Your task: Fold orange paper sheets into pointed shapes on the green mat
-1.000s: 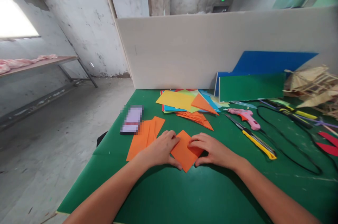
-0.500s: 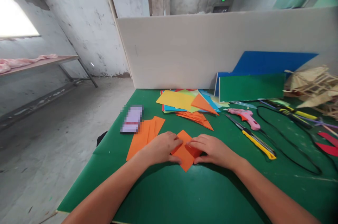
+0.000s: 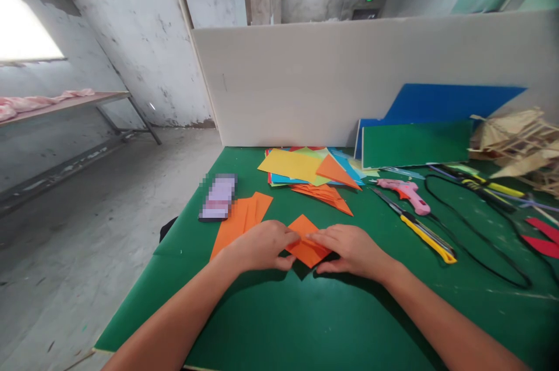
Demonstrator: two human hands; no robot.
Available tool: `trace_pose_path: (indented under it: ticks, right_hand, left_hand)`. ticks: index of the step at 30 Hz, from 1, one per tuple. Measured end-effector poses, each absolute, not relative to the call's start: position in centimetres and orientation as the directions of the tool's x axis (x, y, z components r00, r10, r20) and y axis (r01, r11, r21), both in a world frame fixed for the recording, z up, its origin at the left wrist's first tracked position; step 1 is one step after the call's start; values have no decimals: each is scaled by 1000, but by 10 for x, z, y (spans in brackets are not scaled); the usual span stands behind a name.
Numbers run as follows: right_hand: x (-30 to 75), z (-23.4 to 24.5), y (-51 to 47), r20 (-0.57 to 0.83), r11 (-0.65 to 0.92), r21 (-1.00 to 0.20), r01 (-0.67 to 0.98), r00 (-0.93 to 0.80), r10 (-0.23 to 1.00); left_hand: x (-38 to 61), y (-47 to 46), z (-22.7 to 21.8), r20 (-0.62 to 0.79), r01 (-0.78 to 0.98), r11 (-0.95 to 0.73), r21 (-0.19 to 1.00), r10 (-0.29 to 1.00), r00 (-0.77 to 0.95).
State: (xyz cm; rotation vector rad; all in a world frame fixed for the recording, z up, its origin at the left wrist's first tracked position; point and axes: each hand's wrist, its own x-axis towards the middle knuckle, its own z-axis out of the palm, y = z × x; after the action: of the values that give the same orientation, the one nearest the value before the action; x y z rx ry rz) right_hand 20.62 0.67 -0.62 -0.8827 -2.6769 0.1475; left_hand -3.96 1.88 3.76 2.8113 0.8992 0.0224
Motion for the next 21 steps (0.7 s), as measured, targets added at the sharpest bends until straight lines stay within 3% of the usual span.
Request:
trace_pose_path:
  ticks: [6,13,17,21]
  right_hand:
    - [208,-7,9,243,705,-283,650,-663,708]
    - [208,-16,15,202,523,-493,695,-494,846]
    - [205,-18,16,135,433,-556,710,-437,890]
    - [202,-16,15,117,413,-529,741,-419,901]
  left_hand:
    - [-44,26,42,-15,599,-746,291,623,782]
    - [-40,30,31,-78,812,-462,358,851,519]
    - [-38,30,29,-114,853,-404,330,880,461]
    - [-37,29,28,-126,884,-383,269,896,427]
